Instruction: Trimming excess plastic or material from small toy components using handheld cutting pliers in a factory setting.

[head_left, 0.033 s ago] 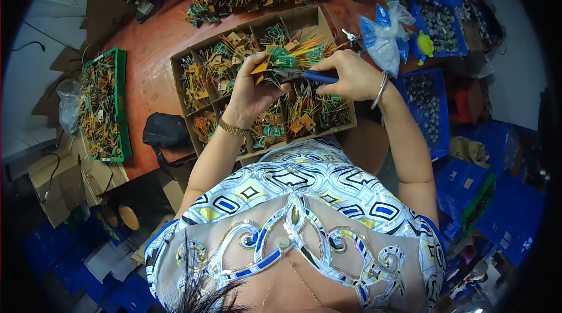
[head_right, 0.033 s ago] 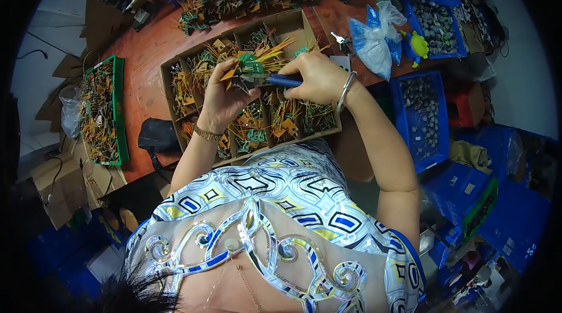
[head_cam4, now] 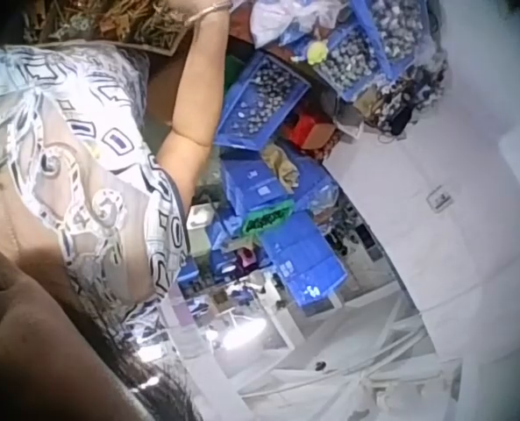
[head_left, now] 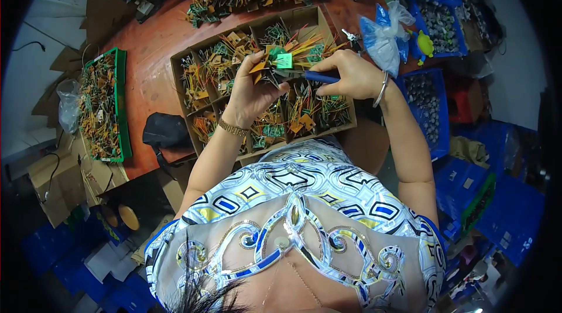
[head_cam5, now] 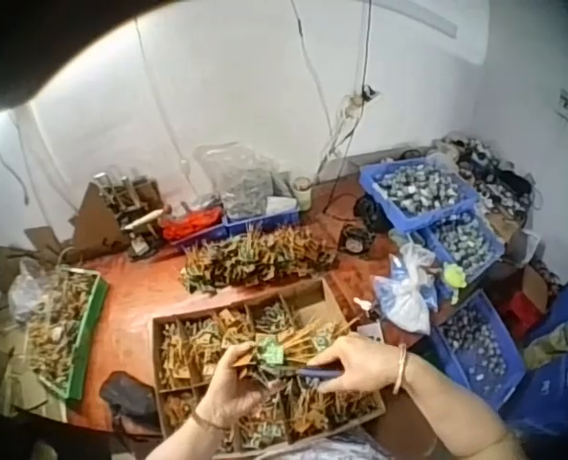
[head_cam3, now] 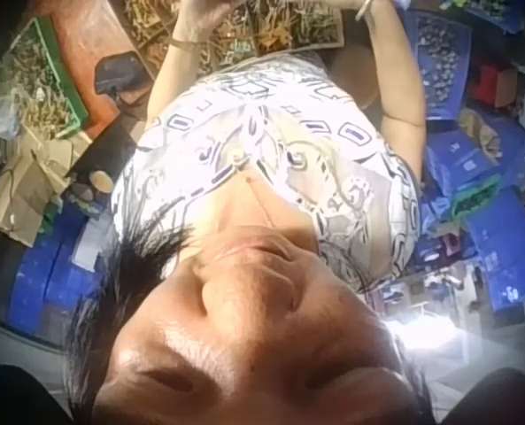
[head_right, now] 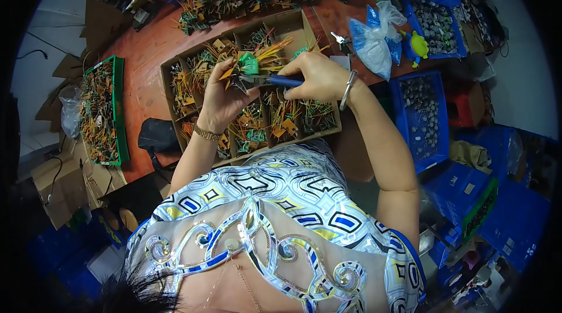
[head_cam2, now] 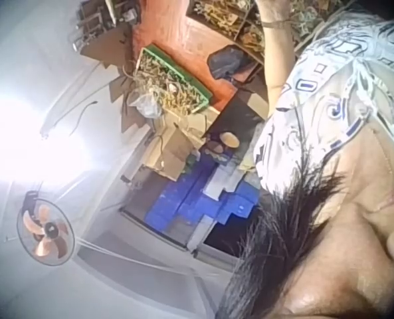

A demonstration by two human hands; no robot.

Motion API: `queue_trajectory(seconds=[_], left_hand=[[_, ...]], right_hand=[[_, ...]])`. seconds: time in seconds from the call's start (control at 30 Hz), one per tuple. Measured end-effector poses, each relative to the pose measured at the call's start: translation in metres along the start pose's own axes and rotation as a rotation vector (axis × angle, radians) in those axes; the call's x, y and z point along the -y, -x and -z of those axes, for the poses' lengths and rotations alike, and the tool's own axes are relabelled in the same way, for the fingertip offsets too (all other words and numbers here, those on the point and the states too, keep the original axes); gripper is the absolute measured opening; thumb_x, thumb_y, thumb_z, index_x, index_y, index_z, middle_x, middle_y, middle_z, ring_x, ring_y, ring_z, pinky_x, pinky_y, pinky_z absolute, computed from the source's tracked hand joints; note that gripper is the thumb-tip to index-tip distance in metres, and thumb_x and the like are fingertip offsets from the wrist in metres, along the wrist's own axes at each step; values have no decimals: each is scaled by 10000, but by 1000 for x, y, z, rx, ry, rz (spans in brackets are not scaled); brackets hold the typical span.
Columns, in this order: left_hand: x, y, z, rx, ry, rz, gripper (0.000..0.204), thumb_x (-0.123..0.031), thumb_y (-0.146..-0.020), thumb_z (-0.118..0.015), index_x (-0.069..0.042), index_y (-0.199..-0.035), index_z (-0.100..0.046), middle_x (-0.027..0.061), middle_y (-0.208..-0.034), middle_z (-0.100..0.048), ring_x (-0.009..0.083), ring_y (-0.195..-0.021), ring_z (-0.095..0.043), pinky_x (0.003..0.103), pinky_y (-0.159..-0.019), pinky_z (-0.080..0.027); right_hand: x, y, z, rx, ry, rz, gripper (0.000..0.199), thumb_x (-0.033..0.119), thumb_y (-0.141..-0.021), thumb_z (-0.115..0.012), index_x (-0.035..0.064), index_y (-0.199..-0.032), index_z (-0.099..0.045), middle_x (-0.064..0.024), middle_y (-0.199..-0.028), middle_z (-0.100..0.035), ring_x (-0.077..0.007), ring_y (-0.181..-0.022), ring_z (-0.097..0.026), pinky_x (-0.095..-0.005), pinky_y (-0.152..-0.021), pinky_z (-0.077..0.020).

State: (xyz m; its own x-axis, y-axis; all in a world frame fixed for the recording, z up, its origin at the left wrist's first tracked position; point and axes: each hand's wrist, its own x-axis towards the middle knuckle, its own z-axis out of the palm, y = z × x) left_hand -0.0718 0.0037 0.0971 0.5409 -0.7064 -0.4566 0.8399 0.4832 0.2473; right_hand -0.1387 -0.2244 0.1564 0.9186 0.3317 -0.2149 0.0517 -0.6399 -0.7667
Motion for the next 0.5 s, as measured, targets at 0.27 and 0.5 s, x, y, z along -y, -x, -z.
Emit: queue_trajectory(seconds=[0.27,0.5], left_hand=[[3,-8,0,35,77,-4,340,-343,-915,-552,-67,-1113,-551,123,-1106,-591,252,-977,-582,373,-740,-531],[8,-5,-8,-54,99,-43,330,-340,-895,-600,-66,-1076,-560,103,-1027,-588,220,-935,-594,385,-794,-540]], right_hand=[[29,-11,-47,-629,-379,124,140,15,-811,-678,21,-923,-596,-10,-812,-626,-70,-740,-591,-216,-648,-453],[15,-36,-76,-888,121,345,298,-22,-684,-704,17,-947,-571,-134,-793,-596,-311,-711,-611,-363,-650,-489]])
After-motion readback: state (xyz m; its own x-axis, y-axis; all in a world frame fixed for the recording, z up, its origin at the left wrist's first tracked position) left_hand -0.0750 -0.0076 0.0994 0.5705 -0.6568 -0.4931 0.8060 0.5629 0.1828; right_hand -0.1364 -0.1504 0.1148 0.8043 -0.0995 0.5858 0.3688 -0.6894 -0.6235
